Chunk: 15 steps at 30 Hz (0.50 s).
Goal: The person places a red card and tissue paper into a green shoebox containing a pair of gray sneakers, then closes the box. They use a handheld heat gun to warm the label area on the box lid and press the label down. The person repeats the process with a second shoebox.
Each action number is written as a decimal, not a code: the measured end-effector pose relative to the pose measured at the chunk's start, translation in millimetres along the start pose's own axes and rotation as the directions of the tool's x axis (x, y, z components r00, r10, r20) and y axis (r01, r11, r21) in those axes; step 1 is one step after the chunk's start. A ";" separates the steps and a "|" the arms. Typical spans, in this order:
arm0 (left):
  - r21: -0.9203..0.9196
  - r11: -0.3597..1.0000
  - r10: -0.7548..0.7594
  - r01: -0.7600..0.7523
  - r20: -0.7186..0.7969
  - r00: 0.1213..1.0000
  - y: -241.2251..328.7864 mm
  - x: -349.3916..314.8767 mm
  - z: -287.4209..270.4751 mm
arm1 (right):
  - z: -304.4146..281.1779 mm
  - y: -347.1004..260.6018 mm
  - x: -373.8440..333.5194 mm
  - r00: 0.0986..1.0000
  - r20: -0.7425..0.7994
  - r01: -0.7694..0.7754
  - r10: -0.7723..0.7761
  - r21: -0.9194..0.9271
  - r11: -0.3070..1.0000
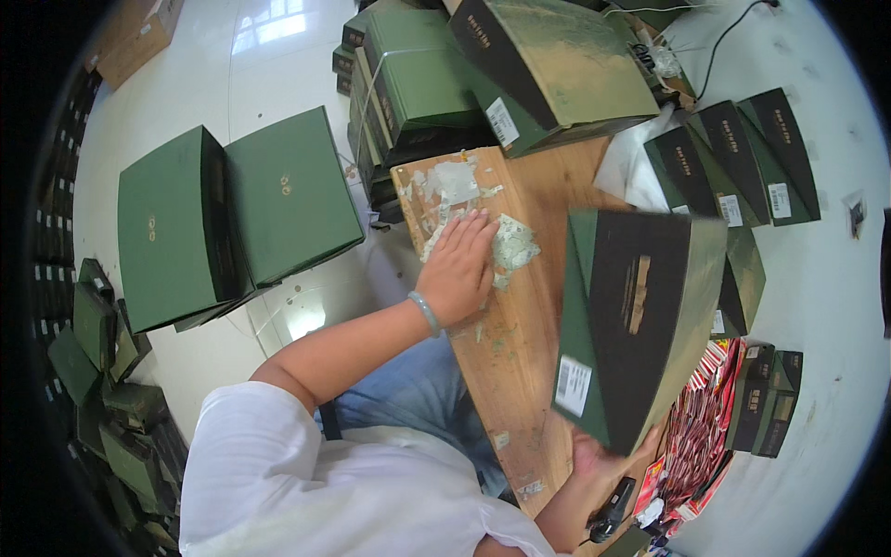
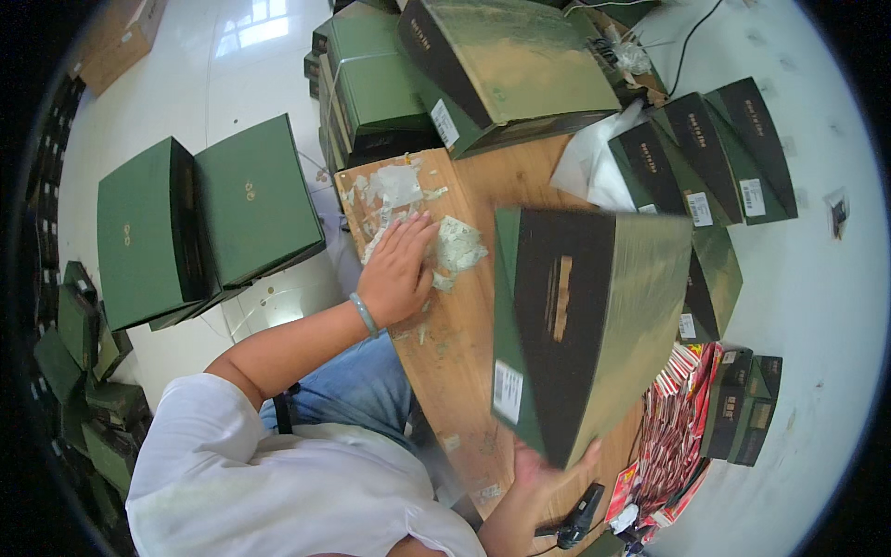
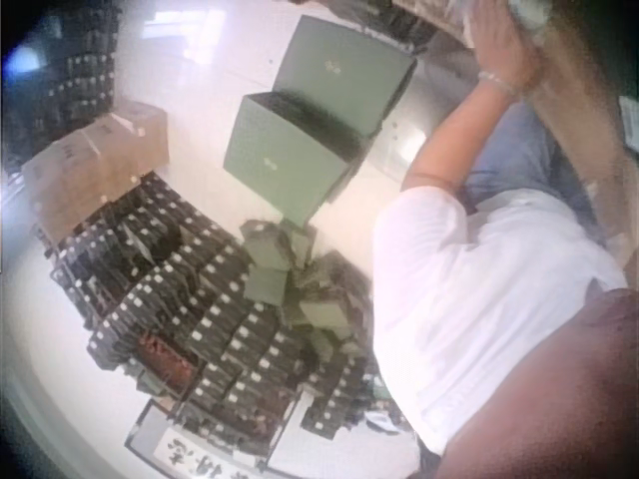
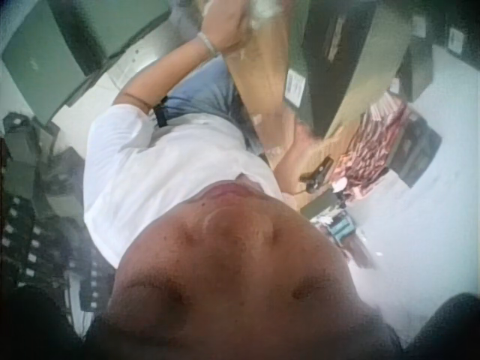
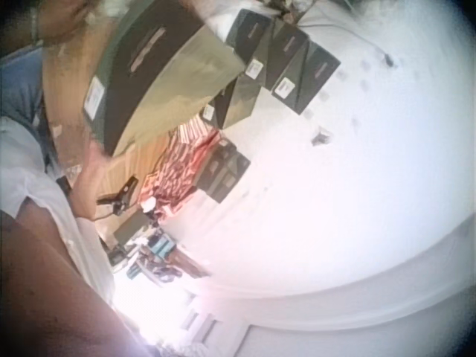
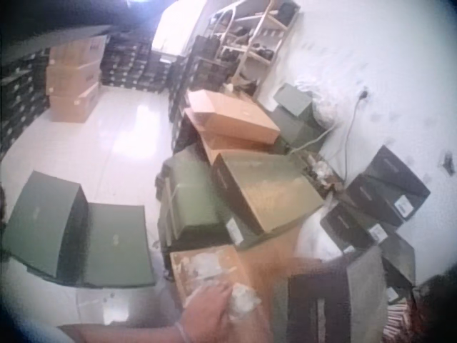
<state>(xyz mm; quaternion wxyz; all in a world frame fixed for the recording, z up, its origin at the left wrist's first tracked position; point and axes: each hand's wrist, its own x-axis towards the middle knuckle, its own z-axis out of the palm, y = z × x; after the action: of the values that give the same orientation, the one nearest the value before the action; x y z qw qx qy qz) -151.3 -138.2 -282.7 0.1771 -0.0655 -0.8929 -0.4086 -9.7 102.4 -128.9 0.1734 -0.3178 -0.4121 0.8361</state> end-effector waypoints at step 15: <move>-0.027 1.000 -0.015 0.016 0.035 0.999 1.3 1.6 -1.2 | 325.3 24.7 129.7 0.691 0.667 -0.067 0.279 -0.325 0.943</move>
<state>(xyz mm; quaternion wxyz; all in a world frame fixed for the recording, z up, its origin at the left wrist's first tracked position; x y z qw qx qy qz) -152.1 -138.3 -280.4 0.1573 -0.0683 -0.8907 -0.4209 -325.5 -29.1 -49.9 -0.1233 -0.0331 -0.5265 0.8405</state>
